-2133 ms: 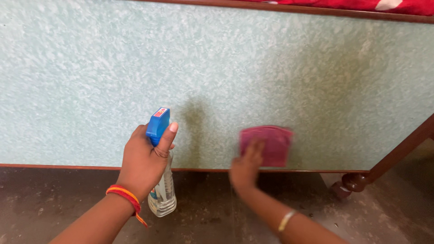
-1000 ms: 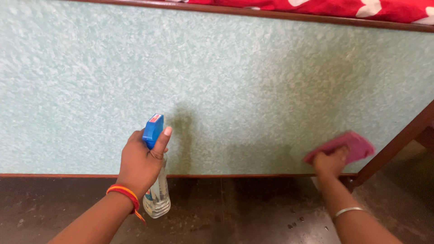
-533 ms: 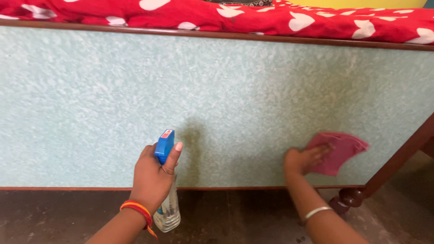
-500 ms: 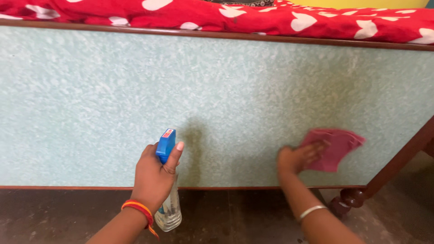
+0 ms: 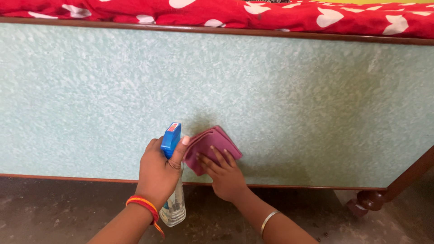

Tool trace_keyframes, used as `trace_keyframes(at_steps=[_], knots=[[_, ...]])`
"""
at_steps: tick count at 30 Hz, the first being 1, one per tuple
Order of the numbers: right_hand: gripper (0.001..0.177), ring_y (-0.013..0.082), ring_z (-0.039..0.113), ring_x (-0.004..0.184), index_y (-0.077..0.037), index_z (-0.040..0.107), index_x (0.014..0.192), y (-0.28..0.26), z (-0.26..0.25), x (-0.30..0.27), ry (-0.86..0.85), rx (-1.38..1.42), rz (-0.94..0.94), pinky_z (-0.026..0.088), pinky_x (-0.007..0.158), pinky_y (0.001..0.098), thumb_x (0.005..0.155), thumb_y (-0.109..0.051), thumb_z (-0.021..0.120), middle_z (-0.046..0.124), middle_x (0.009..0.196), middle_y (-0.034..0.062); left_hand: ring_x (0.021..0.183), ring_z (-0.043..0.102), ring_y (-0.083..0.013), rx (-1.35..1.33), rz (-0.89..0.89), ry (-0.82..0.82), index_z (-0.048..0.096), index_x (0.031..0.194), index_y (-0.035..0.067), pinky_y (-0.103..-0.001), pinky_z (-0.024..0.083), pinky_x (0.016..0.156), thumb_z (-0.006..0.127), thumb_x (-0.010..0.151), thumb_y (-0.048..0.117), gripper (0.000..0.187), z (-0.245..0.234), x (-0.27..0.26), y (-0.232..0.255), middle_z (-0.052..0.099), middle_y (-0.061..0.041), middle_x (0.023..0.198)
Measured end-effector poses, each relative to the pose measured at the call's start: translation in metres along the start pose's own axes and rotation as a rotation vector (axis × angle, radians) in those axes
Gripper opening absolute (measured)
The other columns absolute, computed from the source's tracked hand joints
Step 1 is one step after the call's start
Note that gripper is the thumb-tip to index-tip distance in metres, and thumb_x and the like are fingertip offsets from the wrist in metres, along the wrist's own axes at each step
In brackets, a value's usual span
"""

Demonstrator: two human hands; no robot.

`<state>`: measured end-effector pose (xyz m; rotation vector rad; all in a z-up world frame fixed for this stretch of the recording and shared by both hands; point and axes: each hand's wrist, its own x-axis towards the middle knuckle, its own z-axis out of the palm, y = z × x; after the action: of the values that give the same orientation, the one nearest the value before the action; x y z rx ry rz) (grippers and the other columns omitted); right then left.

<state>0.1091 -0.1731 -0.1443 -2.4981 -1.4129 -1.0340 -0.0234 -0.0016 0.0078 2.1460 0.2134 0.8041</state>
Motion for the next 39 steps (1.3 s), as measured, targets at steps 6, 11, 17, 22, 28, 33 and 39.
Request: trace_keyframes(at_steps=[6,11,17,22,28,33,39], knots=[[0.066,0.0339,0.034,0.148,-0.021,0.052,0.152,0.060,-0.022,0.004,0.232,-0.105,0.110,0.028,0.120,0.0567,0.087,-0.017,0.062,0.045,0.161,0.0018,0.077,0.061,-0.0336,-0.022,-0.003,-0.014,0.067,0.086,0.000,-0.044,0.049,0.075,0.060,0.092,0.057,0.058,0.015,-0.001,0.007,0.060,-0.017,0.084],[0.074,0.0472,0.027,0.153,-0.010,0.044,0.156,0.151,-0.064,-0.043,0.466,-0.263,0.394,0.022,0.123,0.0613,0.084,-0.015,0.058,0.038,0.164,0.0148,0.079,0.066,-0.0288,-0.071,-0.091,-0.099,0.069,0.089,-0.001,-0.042,0.052,0.076,0.060,0.091,0.058,0.060,0.036,-0.002,0.015,0.063,-0.015,0.087],[0.084,0.0497,0.020,0.153,0.007,0.023,0.158,0.270,-0.033,-0.179,0.686,-0.211,1.002,0.014,0.128,0.0593,0.081,-0.002,0.056,0.022,0.166,0.0314,0.078,0.068,-0.0286,-0.085,-0.097,-0.122,0.069,0.090,-0.001,-0.042,0.053,0.075,0.061,0.089,0.060,0.061,0.062,-0.006,0.015,0.065,-0.014,0.089],[0.043,0.0400,0.040,0.121,-0.004,0.045,0.124,0.317,0.009,-0.286,0.703,1.153,2.001,0.031,0.109,0.0605,0.082,-0.007,0.054,0.043,0.128,0.0214,0.078,0.068,-0.0300,-0.016,-0.107,-0.136,0.070,0.083,-0.002,-0.042,0.053,0.075,0.062,0.090,0.059,0.062,0.076,-0.009,0.007,0.064,-0.016,0.089],[0.049,0.0382,0.034,0.128,-0.003,0.040,0.129,0.332,0.029,-0.247,0.856,0.723,1.882,0.029,0.110,0.0539,0.084,-0.012,0.056,0.035,0.136,0.0206,0.078,0.068,-0.0303,-0.018,-0.080,-0.117,0.069,0.085,-0.002,-0.042,0.053,0.074,0.061,0.089,0.060,0.062,0.077,-0.011,0.004,0.065,-0.016,0.088],[0.100,0.0401,0.006,0.161,0.002,0.008,0.164,0.302,0.003,-0.150,0.744,0.015,1.626,0.011,0.129,0.0503,0.082,-0.016,0.063,0.002,0.172,0.0244,0.079,0.073,-0.0262,-0.068,-0.165,-0.151,0.065,0.095,-0.003,-0.040,0.056,0.076,0.062,0.087,0.061,0.064,0.063,-0.011,0.013,0.073,-0.014,0.085],[0.096,0.0425,0.006,0.163,-0.007,0.019,0.167,0.193,-0.068,-0.015,0.849,-0.166,0.985,0.003,0.133,0.0543,0.084,-0.016,0.067,0.014,0.176,0.0166,0.078,0.074,-0.0233,-0.098,-0.100,-0.121,0.066,0.096,-0.003,-0.039,0.056,0.073,0.061,0.088,0.060,0.063,0.037,-0.011,0.019,0.069,-0.013,0.087]])
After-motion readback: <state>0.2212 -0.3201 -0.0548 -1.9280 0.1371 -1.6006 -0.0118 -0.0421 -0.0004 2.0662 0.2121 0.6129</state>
